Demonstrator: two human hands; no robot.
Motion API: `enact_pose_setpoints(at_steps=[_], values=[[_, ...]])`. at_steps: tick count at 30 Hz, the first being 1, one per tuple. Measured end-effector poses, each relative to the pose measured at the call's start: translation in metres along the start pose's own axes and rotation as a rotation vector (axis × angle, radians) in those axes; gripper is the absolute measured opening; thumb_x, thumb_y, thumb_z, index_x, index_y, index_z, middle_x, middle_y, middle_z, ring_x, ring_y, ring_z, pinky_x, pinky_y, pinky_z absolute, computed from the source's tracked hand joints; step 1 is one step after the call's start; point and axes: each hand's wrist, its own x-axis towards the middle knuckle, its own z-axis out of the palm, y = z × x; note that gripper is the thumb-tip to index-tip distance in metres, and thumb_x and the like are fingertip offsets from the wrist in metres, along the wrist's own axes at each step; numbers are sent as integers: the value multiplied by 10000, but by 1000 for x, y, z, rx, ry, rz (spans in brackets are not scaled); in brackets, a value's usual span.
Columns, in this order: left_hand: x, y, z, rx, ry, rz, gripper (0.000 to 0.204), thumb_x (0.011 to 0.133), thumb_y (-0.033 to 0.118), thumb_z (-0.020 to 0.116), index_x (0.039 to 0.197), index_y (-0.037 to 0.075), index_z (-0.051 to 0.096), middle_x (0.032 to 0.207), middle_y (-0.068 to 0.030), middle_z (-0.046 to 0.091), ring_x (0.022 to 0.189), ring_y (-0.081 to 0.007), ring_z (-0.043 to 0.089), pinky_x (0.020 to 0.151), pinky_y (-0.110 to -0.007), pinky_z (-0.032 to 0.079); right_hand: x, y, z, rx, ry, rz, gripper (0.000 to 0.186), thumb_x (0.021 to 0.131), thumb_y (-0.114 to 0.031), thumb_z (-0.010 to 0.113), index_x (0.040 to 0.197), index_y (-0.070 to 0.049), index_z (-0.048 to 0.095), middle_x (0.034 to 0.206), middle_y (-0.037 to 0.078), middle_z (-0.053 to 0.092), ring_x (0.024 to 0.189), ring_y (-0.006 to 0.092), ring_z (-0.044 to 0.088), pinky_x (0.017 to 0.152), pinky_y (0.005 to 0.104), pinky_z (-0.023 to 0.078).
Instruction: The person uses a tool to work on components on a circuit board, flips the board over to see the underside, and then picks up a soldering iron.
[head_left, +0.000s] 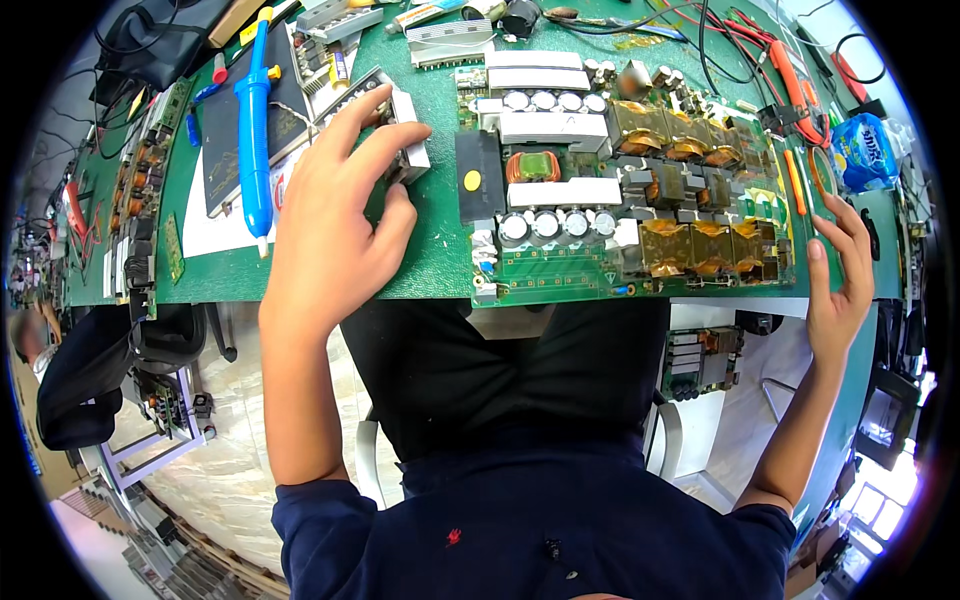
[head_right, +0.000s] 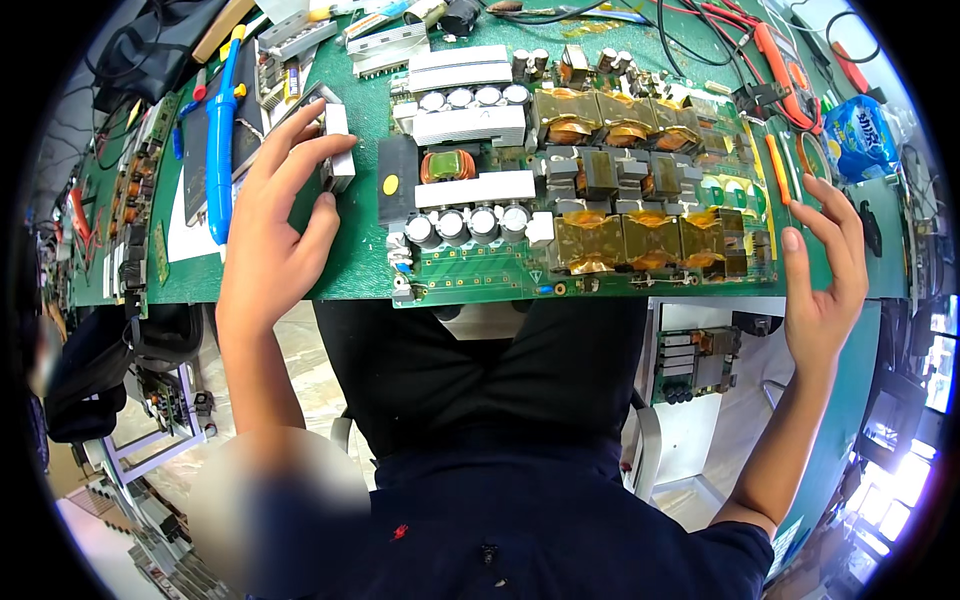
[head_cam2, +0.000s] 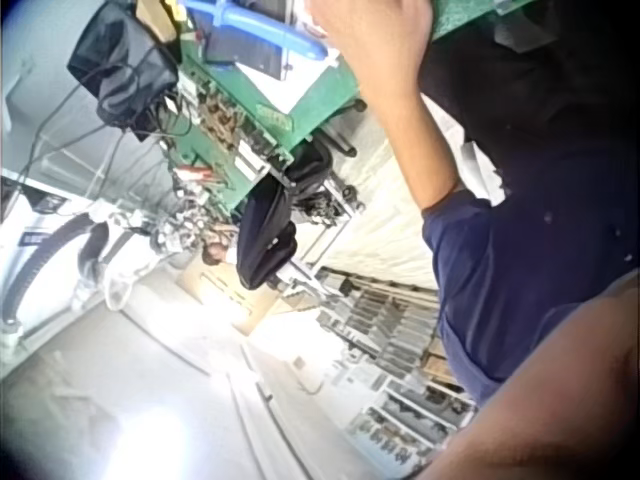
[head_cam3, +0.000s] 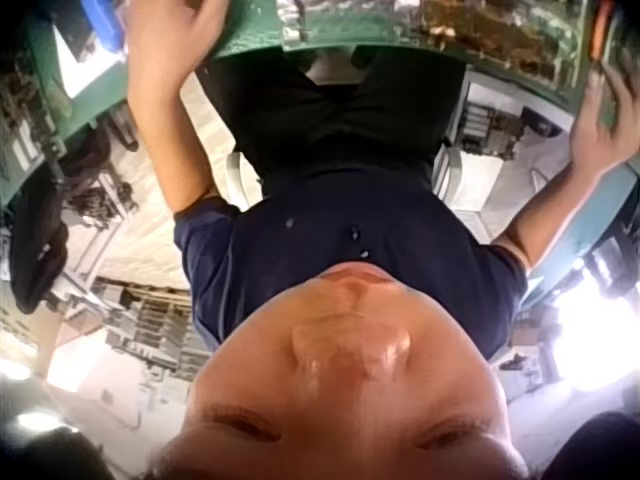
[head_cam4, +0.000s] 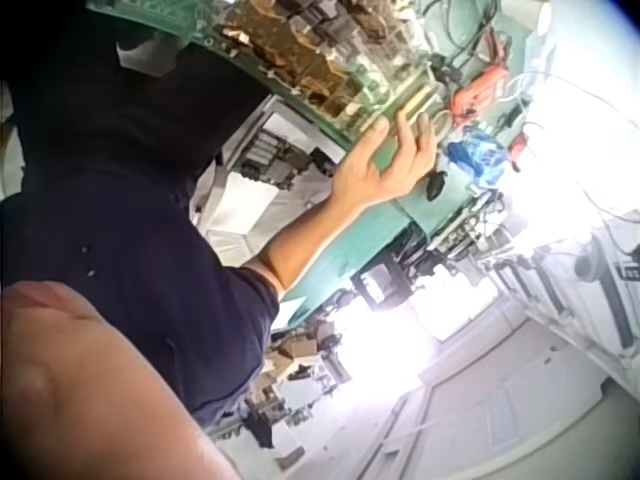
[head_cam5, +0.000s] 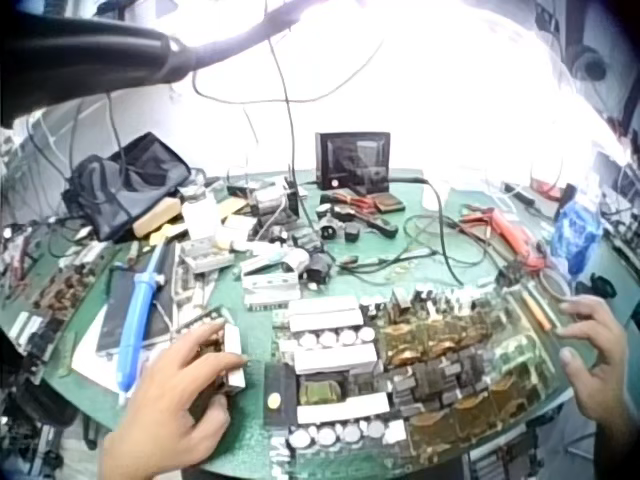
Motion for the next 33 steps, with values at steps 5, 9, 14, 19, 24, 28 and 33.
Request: enact_pose_setpoints(at_steps=[5,9,14,19,24,28,33], values=[[-2,-2,0,66,3,5,414,801,-50,667,1197,72,657,1414,-160,558,1281,-337,563,1066,-397,437,2,-3,3,9,-10,-14,185,924,-90,657,1087,-17,706,1308,145,636,1269,293,567,1096,412,392],[-1,1,-2,74,85,20,454,791,-64,665,1216,97,650,1369,-180,581,1195,-392,590,992,-426,478,0,-3,7,20,3,-13,176,923,-83,654,1078,-16,705,1305,146,639,1263,294,572,1090,410,399],[-15,12,11,-50,289,106,429,791,-94,629,1202,25,636,1286,-187,632,1142,-359,630,995,-408,475,-11,-1,6,14,4,-15,170,929,-77,649,1076,-13,706,1302,154,639,1256,302,574,1086,414,402],[-33,37,14,-321,272,103,256,768,-29,693,1024,-12,706,1074,-189,672,976,-302,662,869,-355,519,-26,0,16,112,144,64,201,965,-90,612,1114,18,691,1296,180,634,1245,299,573,1092,424,393],[-28,34,27,-283,161,154,494,695,298,820,1048,-27,703,987,-148,588,902,-251,599,808,-337,483,-43,2,38,105,346,153,304,1034,-180,524,1211,31,654,1342,193,592,1286,295,531,1117,423,361],[-23,36,30,-203,128,193,579,602,364,879,1029,7,718,970,-117,589,882,-266,574,757,-346,469,-49,0,56,79,412,165,440,1081,-299,416,1284,38,611,1391,199,544,1317,303,498,1130,421,343],[-22,37,36,-235,120,171,541,588,310,905,998,28,693,962,-110,600,887,-271,569,772,-357,467,-49,4,75,76,464,170,620,1093,-432,265,1338,60,554,1383,206,529,1329,309,479,1127,430,346]])
